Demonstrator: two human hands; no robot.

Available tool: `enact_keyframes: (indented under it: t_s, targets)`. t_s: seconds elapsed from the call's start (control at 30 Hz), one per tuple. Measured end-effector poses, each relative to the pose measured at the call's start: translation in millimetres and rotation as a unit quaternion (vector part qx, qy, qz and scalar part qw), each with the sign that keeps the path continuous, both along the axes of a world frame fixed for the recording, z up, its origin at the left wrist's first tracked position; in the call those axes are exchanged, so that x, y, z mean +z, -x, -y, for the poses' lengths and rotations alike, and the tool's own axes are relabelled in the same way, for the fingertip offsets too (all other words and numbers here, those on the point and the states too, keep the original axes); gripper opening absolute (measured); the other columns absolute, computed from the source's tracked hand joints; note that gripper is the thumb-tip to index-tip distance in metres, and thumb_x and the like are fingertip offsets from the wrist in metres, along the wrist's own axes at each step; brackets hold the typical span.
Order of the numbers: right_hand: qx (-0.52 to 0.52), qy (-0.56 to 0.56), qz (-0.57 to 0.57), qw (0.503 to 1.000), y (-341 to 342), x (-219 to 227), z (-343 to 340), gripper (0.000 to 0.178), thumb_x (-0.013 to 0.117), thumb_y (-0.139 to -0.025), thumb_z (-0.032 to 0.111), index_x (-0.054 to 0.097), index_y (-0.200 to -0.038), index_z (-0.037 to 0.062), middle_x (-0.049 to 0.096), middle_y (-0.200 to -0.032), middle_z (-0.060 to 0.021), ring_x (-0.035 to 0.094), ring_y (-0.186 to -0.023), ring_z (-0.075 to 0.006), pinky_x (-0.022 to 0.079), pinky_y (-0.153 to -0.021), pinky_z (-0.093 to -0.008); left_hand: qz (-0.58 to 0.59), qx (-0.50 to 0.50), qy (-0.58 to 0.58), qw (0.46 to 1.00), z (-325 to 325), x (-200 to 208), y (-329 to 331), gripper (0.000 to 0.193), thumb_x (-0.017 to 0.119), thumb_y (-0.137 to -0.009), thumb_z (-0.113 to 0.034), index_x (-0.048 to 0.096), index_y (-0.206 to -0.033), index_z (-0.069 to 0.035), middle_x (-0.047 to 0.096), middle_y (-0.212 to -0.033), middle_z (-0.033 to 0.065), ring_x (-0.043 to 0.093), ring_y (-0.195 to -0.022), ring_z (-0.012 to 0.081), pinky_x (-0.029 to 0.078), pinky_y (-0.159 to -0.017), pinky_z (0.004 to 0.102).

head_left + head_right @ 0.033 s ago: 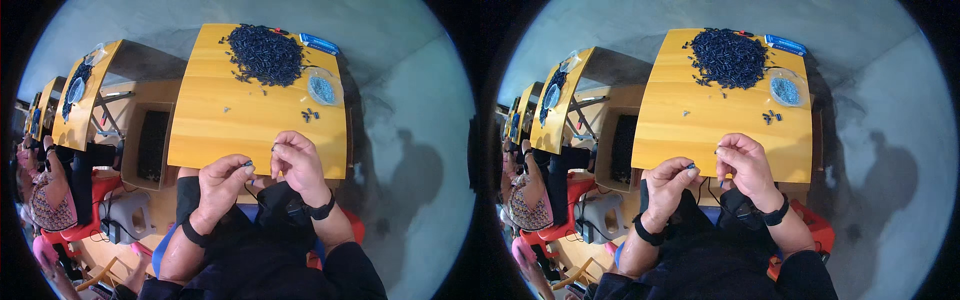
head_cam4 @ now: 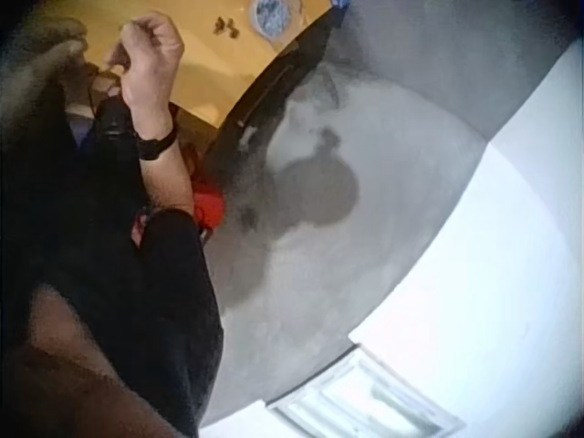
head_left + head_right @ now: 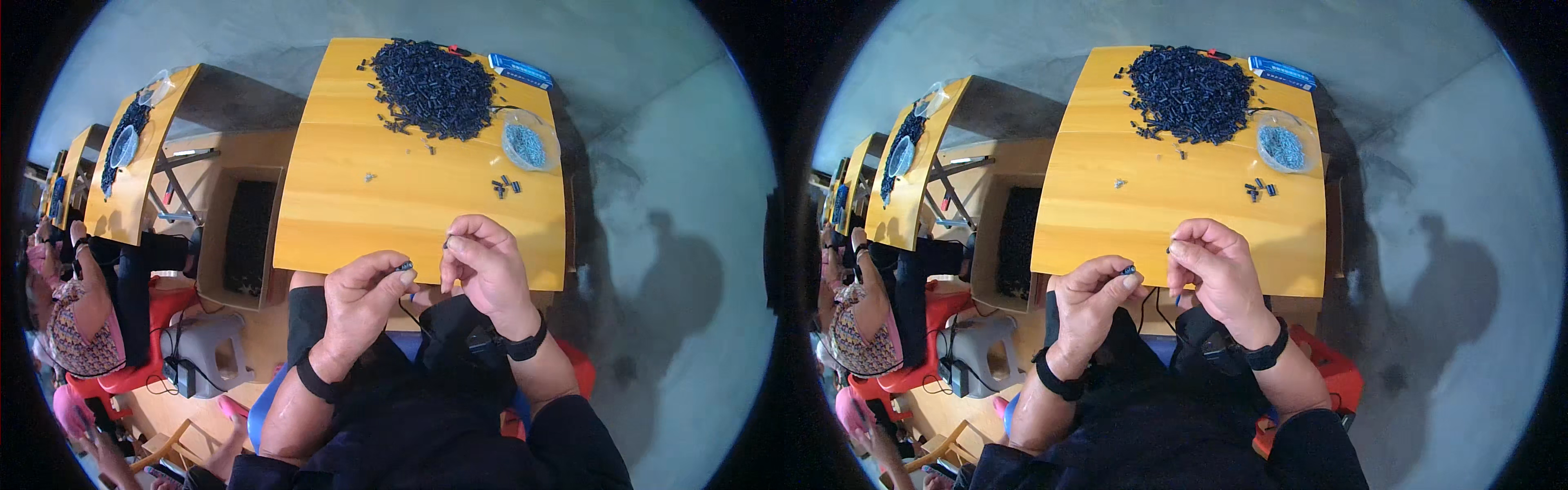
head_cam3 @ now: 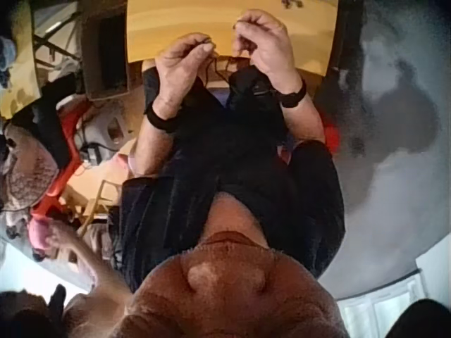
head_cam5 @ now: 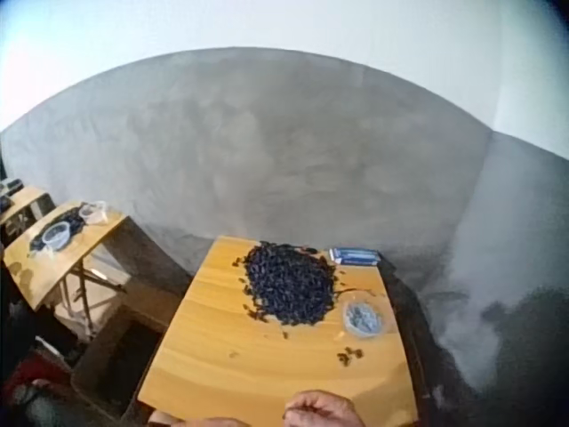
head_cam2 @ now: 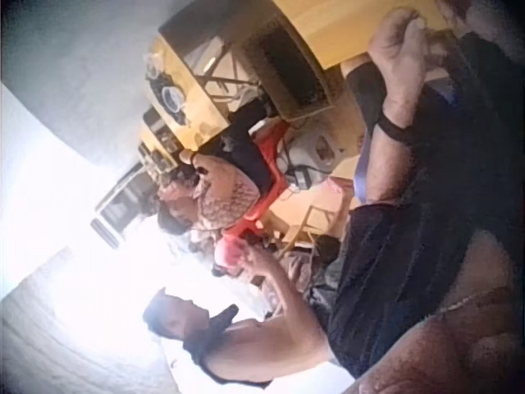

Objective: Assembling small black plastic components by hand in a factory environment.

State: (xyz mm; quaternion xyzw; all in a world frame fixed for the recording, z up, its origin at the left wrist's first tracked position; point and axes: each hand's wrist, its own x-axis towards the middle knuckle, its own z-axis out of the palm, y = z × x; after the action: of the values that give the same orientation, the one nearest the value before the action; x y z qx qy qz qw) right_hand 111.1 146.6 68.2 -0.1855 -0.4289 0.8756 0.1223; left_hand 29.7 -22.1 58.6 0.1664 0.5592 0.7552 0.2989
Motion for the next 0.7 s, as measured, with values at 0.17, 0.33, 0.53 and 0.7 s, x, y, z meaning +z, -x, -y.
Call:
enact_keyframes:
  t_s: [0.17, 0.33, 0.53, 0.7]
  targets:
    - [0.005, -0.031, 0.015, 0.999, -12.2, 12.3, 15.5, 0.011, 0.055, -0.091, 0.005, 0.057, -0.101, 0.0000, 0.065, -0.081, -0.0118, 0.066, -0.062, -0.0195, 0.057, -0.055, -0.0308, -0.005, -0.021, -0.003, 1.000, 5.6, 3.0, -3.0, 0.016, 0.064, -0.086, 0.003, 0.062, -0.102, 0.004, 0.068, -0.085, 0.0128, 0.068, -0.075, 0.0180, 0.056, -0.069, 0.0281]
    - [0.019, -0.109, 0.042, 0.993, -15.8, 21.4, 23.4, 0.012, 0.055, -0.092, 0.004, 0.057, -0.102, -0.0004, 0.066, -0.084, -0.0128, 0.067, -0.065, -0.0191, 0.057, -0.058, -0.0298, 0.012, -0.040, 0.007, 0.999, 11.2, 8.6, -3.4, 0.015, 0.064, -0.086, 0.003, 0.062, -0.102, 0.004, 0.068, -0.084, 0.0109, 0.067, -0.075, 0.0162, 0.055, -0.068, 0.0259]
    - [0.012, -0.170, 0.040, 0.985, -16.7, 21.0, 28.4, 0.010, 0.054, -0.091, 0.001, 0.057, -0.101, -0.0012, 0.066, -0.084, -0.0123, 0.066, -0.066, -0.0169, 0.057, -0.060, -0.0280, 0.045, -0.056, -0.002, 0.997, 13.2, 10.7, -3.8, 0.015, 0.063, -0.087, 0.003, 0.063, -0.101, 0.004, 0.068, -0.085, 0.0110, 0.067, -0.077, 0.0152, 0.054, -0.070, 0.0250]
    - [0.027, -0.174, 0.016, 0.984, -17.9, 23.6, 30.3, 0.009, 0.056, -0.091, 0.001, 0.058, -0.099, -0.0022, 0.066, -0.083, -0.0092, 0.065, -0.067, -0.0117, 0.055, -0.059, -0.0236, 0.034, -0.057, 0.002, 0.998, 14.0, 8.4, -4.5, 0.014, 0.063, -0.087, 0.004, 0.063, -0.101, 0.004, 0.068, -0.086, 0.0117, 0.067, -0.078, 0.0158, 0.054, -0.070, 0.0257]
